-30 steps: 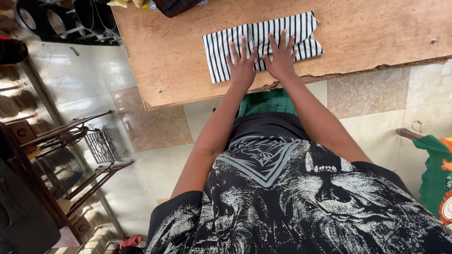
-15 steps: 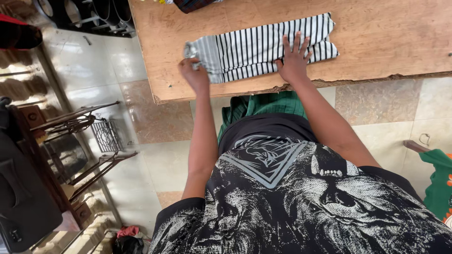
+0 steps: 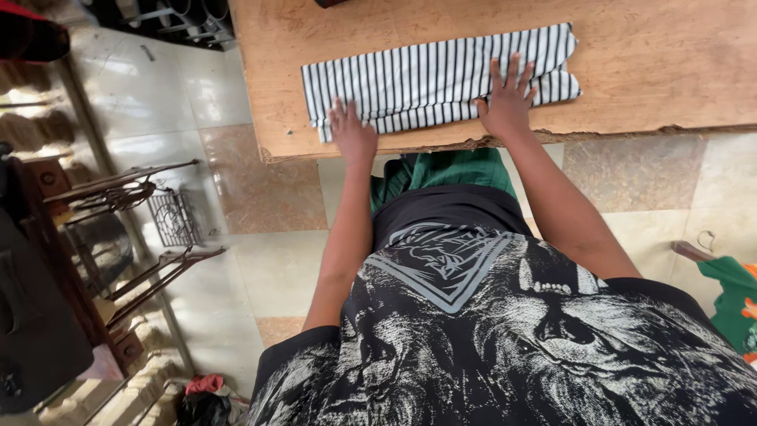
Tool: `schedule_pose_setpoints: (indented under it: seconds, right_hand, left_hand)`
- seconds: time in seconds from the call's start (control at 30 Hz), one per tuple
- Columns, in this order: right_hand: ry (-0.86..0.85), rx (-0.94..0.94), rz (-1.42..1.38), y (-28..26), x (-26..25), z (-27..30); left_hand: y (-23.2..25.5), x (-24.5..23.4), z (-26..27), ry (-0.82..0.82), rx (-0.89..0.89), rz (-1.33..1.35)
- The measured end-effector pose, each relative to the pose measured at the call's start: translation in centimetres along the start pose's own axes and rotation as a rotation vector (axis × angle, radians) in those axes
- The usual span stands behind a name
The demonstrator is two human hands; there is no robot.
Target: The person folds a leopard-print garment, a patterned cloth, a plaid cloth, and a striped shirt on a wooden table, then places each item into an open suitcase.
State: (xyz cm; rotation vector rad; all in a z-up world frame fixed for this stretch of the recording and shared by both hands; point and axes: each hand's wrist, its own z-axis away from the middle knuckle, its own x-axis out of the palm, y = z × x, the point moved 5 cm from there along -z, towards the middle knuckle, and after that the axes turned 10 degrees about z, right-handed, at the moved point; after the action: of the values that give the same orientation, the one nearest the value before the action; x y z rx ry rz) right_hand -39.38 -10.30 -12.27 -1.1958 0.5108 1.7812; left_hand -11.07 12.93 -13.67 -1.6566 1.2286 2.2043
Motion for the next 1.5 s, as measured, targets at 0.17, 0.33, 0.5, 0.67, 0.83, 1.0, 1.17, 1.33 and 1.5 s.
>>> schedule_pose_setpoints:
  seconds: [0.17,0.33,0.5,0.67,0.83,1.0,1.17,1.33,1.5]
  right_hand:
    - [0.219,-0.036,-0.156,2.2,0.5,2.9]
    - [0.603,0.224,-0.565,6.3,-1.2,4.0]
    - [0.306,0.780,-1.524,9.6,2.2,1.5]
    - [0.184,0.830,-1.730,9.2,3.1,0.2]
    - [0.054,0.899,-1.741,8.7,4.0,-1.1]
    - [0.022,0.829,-1.829,8.3,3.8,-1.8]
    - [-0.046,0.645,-1.944,8.2,3.1,-1.9]
    - [-0.043,0.652,-1.927,8.6,0.9,-3.3]
    - [-0.037,0.666,-1.711,8.1,-4.4,-7.4]
  left_hand:
    - [-1.4,-1.8,2.1,0.065,-0.058,0.107]
    - [-1.9,-6.0,0.9,0.316,-0.306,0.196]
    - [-5.1,-2.9,0.9,0.311,-1.041,0.948]
    - [-4.8,-0.4,0.6,0.503,-1.277,1.276]
    - [-4.3,2.1,1.3,0.319,-1.504,1.576]
    - [-3.1,3.8,3.2,0.344,-1.465,1.482]
    - [-3.6,3.7,1.1,0.508,-1.357,1.662]
    - [-4.1,1.7,-2.5,0.396,-1.274,1.553]
    - [-2.5,0.3,-9.7,0.454,-1.179,1.650]
